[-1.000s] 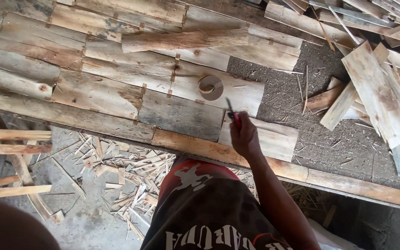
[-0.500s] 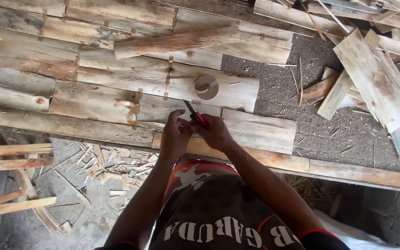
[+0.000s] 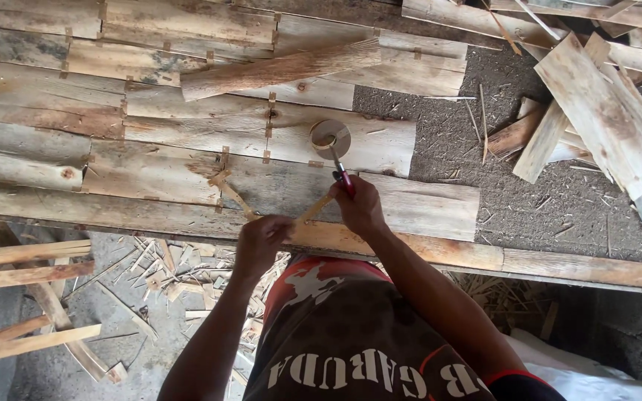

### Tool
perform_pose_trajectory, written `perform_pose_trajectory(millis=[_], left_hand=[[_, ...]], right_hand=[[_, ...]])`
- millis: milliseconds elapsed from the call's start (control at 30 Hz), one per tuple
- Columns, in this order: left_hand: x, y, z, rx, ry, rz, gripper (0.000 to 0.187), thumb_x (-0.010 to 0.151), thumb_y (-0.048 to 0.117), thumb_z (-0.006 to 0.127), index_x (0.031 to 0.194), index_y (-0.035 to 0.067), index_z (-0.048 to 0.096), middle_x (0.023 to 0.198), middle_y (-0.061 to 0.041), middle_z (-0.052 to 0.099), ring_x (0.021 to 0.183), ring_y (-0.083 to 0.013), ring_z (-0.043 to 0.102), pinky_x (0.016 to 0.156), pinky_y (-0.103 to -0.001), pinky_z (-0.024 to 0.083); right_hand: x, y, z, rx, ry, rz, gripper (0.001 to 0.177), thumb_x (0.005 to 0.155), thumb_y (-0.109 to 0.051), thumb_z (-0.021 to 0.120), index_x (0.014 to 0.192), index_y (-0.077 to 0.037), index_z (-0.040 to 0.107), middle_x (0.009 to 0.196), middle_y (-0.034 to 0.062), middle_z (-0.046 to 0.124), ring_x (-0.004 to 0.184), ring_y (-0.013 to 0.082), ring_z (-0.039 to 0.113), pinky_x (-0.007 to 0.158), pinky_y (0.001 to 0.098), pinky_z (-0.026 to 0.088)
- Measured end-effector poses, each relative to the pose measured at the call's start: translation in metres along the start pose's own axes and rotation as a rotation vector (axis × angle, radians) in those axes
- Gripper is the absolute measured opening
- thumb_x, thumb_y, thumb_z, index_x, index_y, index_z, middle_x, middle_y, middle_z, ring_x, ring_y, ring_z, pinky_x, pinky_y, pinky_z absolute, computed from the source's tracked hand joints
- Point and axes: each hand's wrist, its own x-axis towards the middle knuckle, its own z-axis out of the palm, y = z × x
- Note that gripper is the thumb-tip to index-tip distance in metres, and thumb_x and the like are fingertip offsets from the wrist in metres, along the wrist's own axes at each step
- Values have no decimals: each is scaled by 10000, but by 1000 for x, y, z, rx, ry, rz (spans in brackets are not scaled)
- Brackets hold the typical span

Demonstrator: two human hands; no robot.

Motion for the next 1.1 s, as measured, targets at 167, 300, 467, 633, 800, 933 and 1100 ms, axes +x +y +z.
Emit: perform_pose_trajectory(millis=[167,300,467,633,800,933,1100], left_hand=[[-44,-30,-52,249,149,-119,127,918,147,746,1000,56,779,793,-84,797,695,-148,772,669,-296,609],[-94,-104,-99,24,295,-245,152,907,130,725,1001,19,767,798,-99,790,671,-165,750,645,-312,598],[-152,-177,-171,453,340,-370,124,921,183,711,980,95,773,864,-110,799,752,-216,779,703,-364,601],[-140,-212,-199,958,104,-674,205,889,170,725,1091,136,739,1021,-115,794,947,-282,775,838,-426,612],[-44,-153,-116,475,195,3,260,913,130,734,1155,35,734,1154,-141,753,1080,-264,735,977,-389,588],[24,-53,-8,71,27,168,234,944,91,703,1167,24,693,1133,-142,756,1083,-245,747,969,-370,588],[61,-18,59,-16,-85,153,95,976,45,708,1018,-10,643,924,-107,741,870,-145,737,776,-287,593]], right_hand=[[1,4,-2,-36,83,92,162,949,-227,703,927,-68,727,680,52,652,615,146,583,607,344,492],[1,9,-3,-54,172,59,146,935,-216,695,912,-75,725,672,42,657,599,145,608,600,337,493],[-4,14,3,-48,184,94,174,932,-241,708,922,-68,722,663,72,645,595,177,588,591,348,482],[-1,20,6,-71,160,105,209,941,-265,712,923,-57,713,652,88,629,587,195,585,593,359,477],[7,30,8,-37,-50,-89,191,969,-182,656,1081,-38,710,853,106,757,802,223,742,728,360,556],[12,27,10,-20,-129,-103,195,982,-146,635,1126,-27,693,920,114,783,892,246,779,792,358,583],[15,18,4,-64,-141,-144,217,959,-131,660,1138,-10,677,1007,130,777,926,262,764,782,372,572]])
